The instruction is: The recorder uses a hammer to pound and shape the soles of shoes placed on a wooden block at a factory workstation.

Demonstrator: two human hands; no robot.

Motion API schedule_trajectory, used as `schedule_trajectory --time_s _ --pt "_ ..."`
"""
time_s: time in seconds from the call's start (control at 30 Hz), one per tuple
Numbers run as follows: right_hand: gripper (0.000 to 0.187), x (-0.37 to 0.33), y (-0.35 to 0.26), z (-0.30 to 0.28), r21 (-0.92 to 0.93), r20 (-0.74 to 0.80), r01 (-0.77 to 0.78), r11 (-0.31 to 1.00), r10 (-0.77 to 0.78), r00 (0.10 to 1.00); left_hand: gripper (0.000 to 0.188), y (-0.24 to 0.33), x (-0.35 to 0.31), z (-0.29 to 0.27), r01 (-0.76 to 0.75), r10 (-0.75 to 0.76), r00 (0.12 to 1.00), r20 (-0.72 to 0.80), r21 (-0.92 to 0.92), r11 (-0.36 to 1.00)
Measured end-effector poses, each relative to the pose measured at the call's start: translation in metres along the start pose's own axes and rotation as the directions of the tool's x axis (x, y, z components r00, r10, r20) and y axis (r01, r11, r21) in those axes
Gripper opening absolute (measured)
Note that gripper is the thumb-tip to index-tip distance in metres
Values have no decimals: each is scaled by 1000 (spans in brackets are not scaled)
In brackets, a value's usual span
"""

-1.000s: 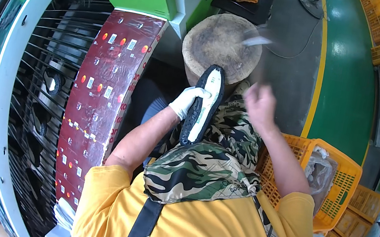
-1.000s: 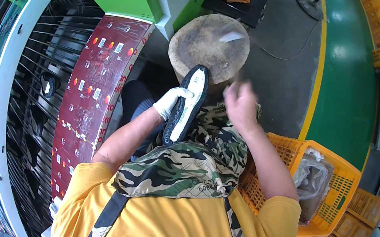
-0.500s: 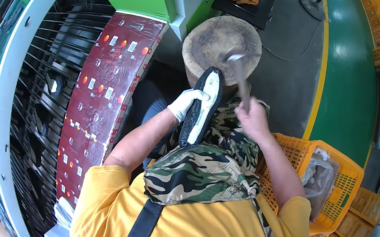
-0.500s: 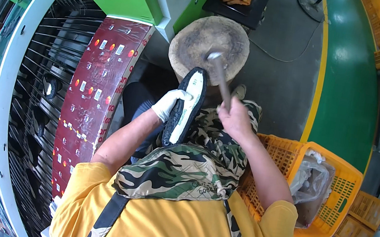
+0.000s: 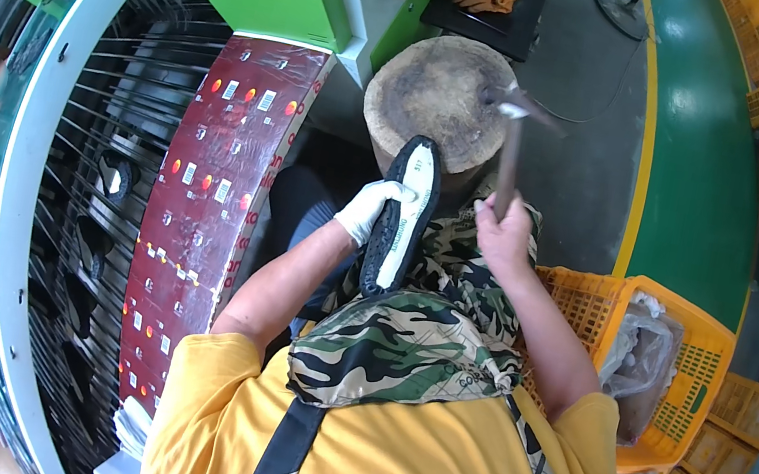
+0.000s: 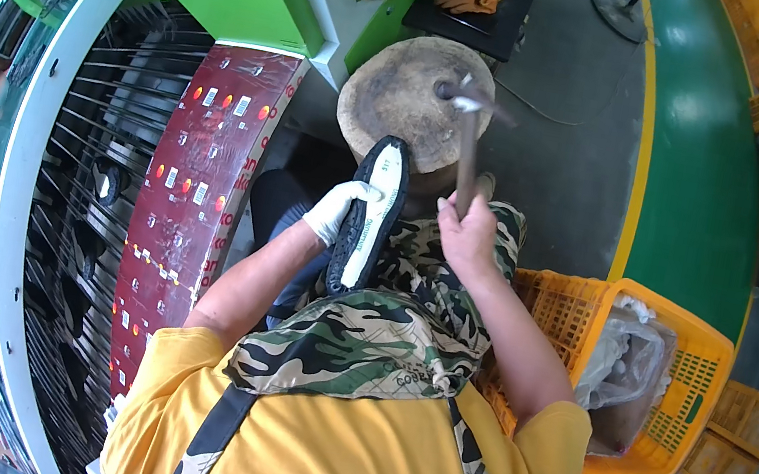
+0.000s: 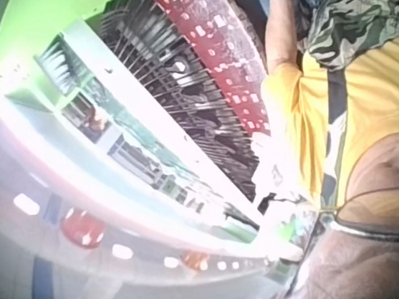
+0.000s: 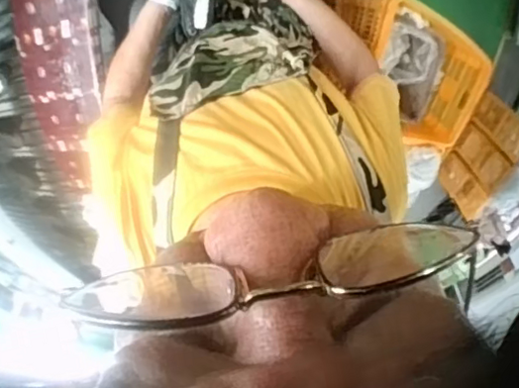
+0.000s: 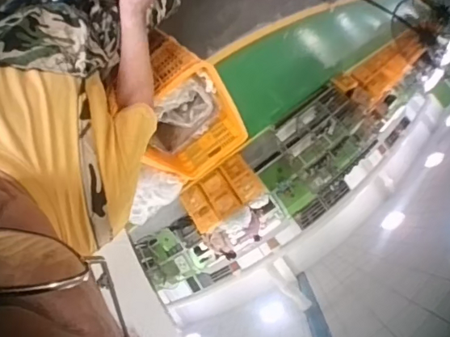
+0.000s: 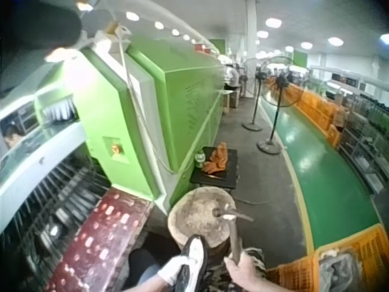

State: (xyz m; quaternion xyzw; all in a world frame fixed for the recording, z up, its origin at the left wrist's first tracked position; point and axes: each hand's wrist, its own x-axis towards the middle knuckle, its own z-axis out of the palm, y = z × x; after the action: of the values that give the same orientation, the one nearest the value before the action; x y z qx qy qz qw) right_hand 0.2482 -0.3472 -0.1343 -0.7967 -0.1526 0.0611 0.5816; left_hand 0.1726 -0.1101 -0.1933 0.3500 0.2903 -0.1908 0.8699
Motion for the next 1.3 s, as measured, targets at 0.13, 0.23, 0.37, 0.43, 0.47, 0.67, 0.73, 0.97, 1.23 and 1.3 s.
schedule_trajectory --time_s 0.13,0.23,0.37,0.43,0.47,0.67,0.73,0.97,1.23,1.3 --pt "23 14 8 -17 -305 271 -217 927 303 914 33 -4 9 -7 20 -20 1000 1 -26 999" --pt "22 43 -20 -33 -51 290 -386 921 383 877 34 23 -6 8 -62 62 998 0 -43 997" --pt "24 59 -57 -48 -1 175 -320 948 315 933 30 64 -13 30 -429 401 903 -154 -308 849" --pt "25 61 -58 -46 -39 85 -142 989 145 986 31 83 -3 34 -641 615 767 -186 -279 715" --pt "26 61 -58 -43 -100 10 28 995 -27 1000 32 89 -2 37 -736 721 674 -160 -227 638" --pt "29 49 -6 1 -513 280 122 849 31 959 42 65 36 -10 -747 740 663 -114 -32 664" --pt "30 40 -1 4 -587 355 86 805 160 921 54 65 15 5 -760 761 649 -12 -54 648" --pt "33 29 20 -1 -437 238 18 899 96 966 143 91 -27 -20 -301 323 946 -39 -483 822" --pt "30 47 34 1 -310 161 -250 917 309 937 70 108 12 -12 -646 425 763 -486 -575 502" --pt "30 46 33 2 -250 183 -322 913 371 910 62 101 9 -26 -629 506 776 -376 -526 573"
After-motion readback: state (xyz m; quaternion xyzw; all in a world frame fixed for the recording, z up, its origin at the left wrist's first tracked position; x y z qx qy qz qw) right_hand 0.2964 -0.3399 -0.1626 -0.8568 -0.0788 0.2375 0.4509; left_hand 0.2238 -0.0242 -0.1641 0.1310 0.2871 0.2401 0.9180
